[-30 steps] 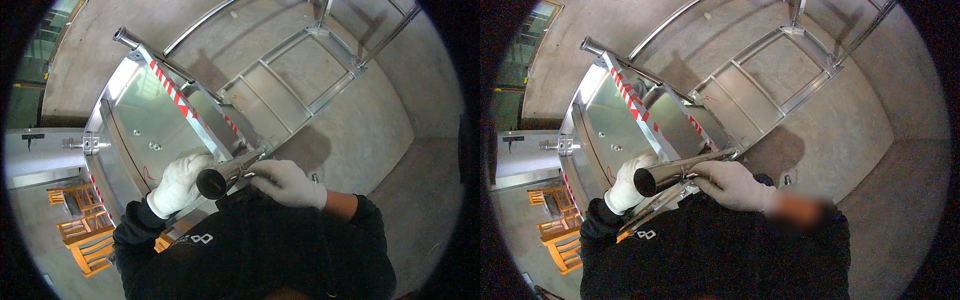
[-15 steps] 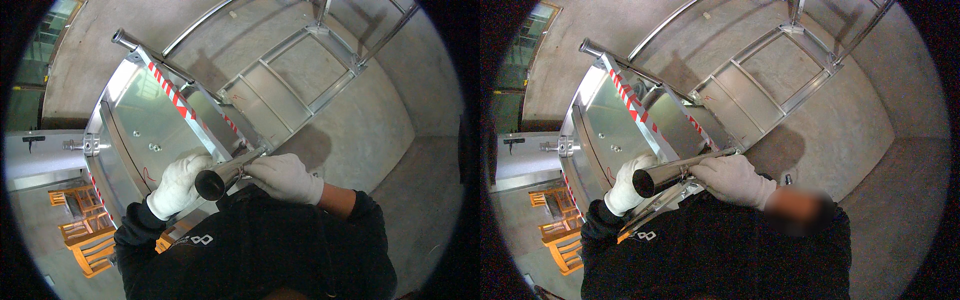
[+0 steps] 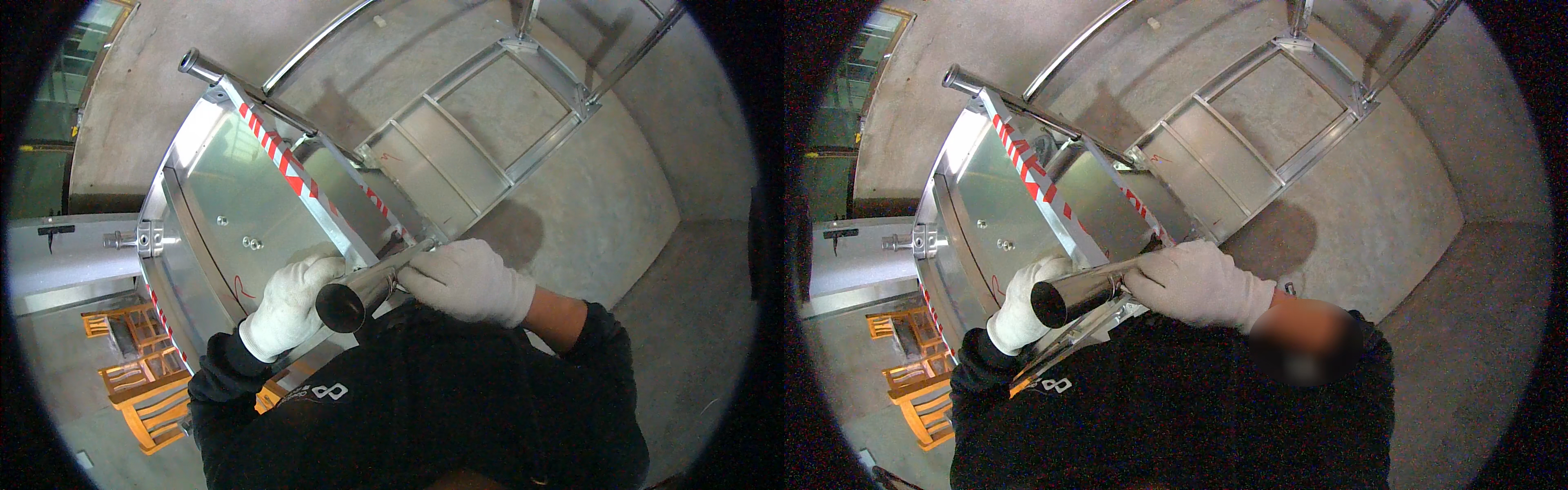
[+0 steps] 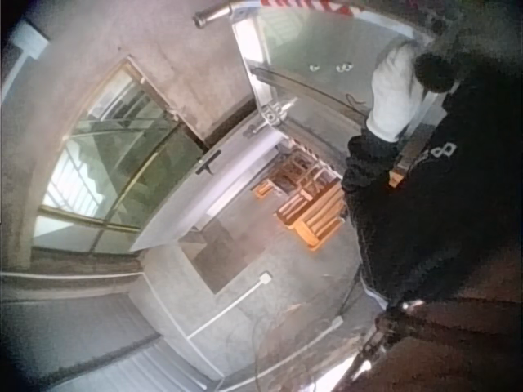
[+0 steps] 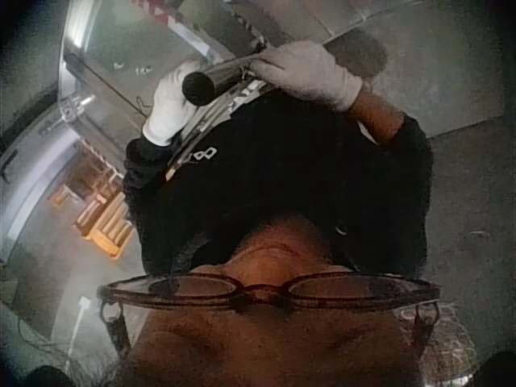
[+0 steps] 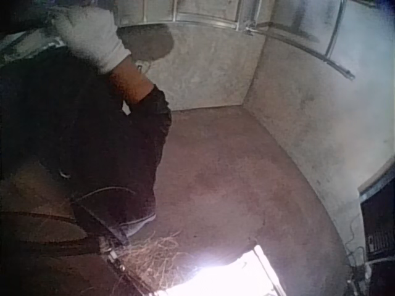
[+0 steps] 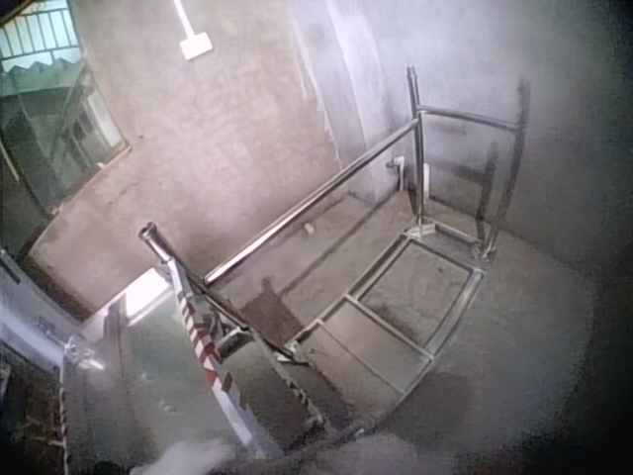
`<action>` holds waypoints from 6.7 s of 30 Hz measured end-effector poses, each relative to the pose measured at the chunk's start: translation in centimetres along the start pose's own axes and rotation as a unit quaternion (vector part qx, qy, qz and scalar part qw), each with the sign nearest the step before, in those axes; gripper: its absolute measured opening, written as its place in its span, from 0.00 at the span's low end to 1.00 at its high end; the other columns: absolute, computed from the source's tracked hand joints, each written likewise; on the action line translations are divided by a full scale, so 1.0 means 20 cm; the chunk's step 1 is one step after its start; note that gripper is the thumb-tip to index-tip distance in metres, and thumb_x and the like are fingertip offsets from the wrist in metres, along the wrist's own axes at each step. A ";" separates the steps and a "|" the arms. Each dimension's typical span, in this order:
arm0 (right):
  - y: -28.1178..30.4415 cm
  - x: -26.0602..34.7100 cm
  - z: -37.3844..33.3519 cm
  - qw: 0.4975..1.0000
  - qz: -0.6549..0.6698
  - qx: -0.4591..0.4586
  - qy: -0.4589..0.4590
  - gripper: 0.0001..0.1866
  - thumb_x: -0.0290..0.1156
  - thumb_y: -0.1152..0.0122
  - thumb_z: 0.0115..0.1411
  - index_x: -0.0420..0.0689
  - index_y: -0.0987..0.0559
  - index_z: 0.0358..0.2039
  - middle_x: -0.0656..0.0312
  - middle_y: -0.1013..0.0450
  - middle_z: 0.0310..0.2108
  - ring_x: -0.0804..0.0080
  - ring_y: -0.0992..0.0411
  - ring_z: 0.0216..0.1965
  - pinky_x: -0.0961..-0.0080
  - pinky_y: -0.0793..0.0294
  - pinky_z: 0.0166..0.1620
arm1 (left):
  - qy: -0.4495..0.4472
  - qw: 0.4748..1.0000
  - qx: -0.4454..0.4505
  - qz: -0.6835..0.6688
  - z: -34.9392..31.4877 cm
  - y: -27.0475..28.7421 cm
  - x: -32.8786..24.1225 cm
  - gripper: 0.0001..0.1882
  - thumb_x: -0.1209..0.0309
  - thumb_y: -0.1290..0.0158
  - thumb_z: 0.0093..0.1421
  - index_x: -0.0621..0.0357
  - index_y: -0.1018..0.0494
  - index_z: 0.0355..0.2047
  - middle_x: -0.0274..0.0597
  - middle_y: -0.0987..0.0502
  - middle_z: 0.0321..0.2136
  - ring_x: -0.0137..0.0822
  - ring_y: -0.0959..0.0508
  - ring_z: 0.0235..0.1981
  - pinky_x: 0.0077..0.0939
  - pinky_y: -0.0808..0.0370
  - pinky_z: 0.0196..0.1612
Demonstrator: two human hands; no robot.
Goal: The person assembles a stainless steel metal frame by inserting cylindrical rods into joints and tightening them with a wrench. They move a wooden chair to access the frame and continue securing the connections.
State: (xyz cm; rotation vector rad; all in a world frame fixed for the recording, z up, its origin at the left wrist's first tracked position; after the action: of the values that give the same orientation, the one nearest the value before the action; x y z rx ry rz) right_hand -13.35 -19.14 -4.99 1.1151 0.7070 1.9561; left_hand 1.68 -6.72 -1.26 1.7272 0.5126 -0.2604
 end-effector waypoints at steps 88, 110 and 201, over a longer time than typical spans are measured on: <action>-0.02 0.01 0.00 0.993 0.082 0.050 -0.065 0.08 0.28 0.43 0.56 0.41 0.25 0.37 0.54 0.26 0.29 0.58 0.24 0.28 0.65 0.23 0.29 | 0.023 0.995 0.023 -0.094 0.00 0.00 0.01 0.14 0.70 0.43 0.56 0.57 0.28 0.42 0.51 0.23 0.38 0.56 0.23 0.38 0.43 0.26 0.39; -0.29 0.06 -0.25 0.743 0.611 -0.076 -0.263 0.18 0.39 0.42 0.62 0.39 0.24 0.47 0.51 0.22 0.37 0.62 0.24 0.40 0.68 0.27 0.46 | 0.208 0.870 -0.060 -0.444 -0.31 -0.11 0.35 0.25 0.64 0.46 0.64 0.68 0.37 0.55 0.49 0.26 0.48 0.39 0.24 0.49 0.33 0.26 0.51; 0.34 0.39 0.51 0.981 -0.085 -0.171 0.028 0.15 0.24 0.32 0.39 0.47 0.23 0.31 0.61 0.28 0.25 0.64 0.28 0.21 0.71 0.28 0.23 | -0.180 0.925 -0.224 -0.248 -0.01 0.12 -0.18 0.32 0.64 0.37 0.50 0.60 0.33 0.54 0.52 0.26 0.46 0.52 0.26 0.49 0.42 0.27 0.52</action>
State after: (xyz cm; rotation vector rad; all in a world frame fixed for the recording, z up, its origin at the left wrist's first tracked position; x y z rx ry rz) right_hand -9.19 -15.55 8.53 0.7679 0.4546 1.8810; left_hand -0.38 -7.64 2.48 1.0500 0.6710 -0.7478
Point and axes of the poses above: each hand's wrist, its own z-axis towards the middle knuckle, its own y-axis out of the back of the hand, x = y × z, the point moved 6 cm from there along z, towards the middle knuckle
